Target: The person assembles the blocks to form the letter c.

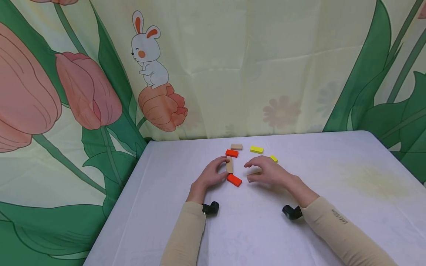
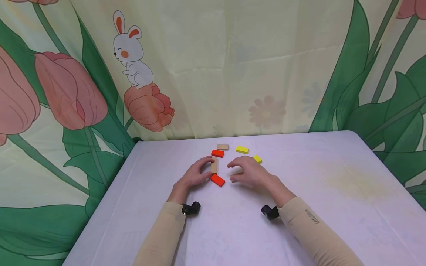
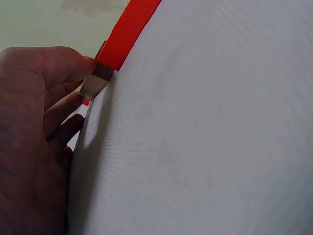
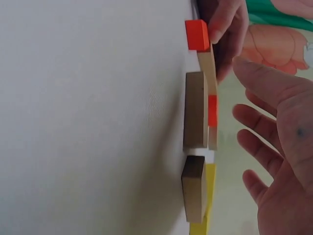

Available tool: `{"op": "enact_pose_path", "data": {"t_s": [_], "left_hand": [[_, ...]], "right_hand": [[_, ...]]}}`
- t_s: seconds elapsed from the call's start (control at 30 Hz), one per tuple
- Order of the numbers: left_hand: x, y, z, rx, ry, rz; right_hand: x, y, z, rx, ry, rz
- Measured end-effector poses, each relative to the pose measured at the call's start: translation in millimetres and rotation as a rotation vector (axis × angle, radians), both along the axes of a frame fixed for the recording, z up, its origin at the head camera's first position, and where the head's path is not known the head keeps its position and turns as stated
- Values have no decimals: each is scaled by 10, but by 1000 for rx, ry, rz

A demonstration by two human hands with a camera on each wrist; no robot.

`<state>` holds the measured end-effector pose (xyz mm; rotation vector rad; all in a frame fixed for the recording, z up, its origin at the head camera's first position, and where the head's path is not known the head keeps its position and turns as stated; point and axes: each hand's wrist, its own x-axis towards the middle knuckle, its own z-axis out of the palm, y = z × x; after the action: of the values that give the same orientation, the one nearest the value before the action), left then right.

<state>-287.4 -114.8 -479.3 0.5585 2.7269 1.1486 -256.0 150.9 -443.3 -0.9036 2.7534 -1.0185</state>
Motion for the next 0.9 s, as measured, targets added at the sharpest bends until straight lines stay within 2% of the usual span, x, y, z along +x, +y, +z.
{"op": "enact_pose_path", "data": {"t_s": [0.23, 0.57, 0.9], "left_hand": [[-26, -10, -12, 15, 5, -10], [-20, -2, -38, 7, 9, -11], [-28, -10, -22, -5, 0, -8]], "right_hand": [[-21, 105, -40, 14, 2, -33], [-4, 254, -147, 55, 65, -20], [-5, 303, -183, 73, 83, -5]]}}
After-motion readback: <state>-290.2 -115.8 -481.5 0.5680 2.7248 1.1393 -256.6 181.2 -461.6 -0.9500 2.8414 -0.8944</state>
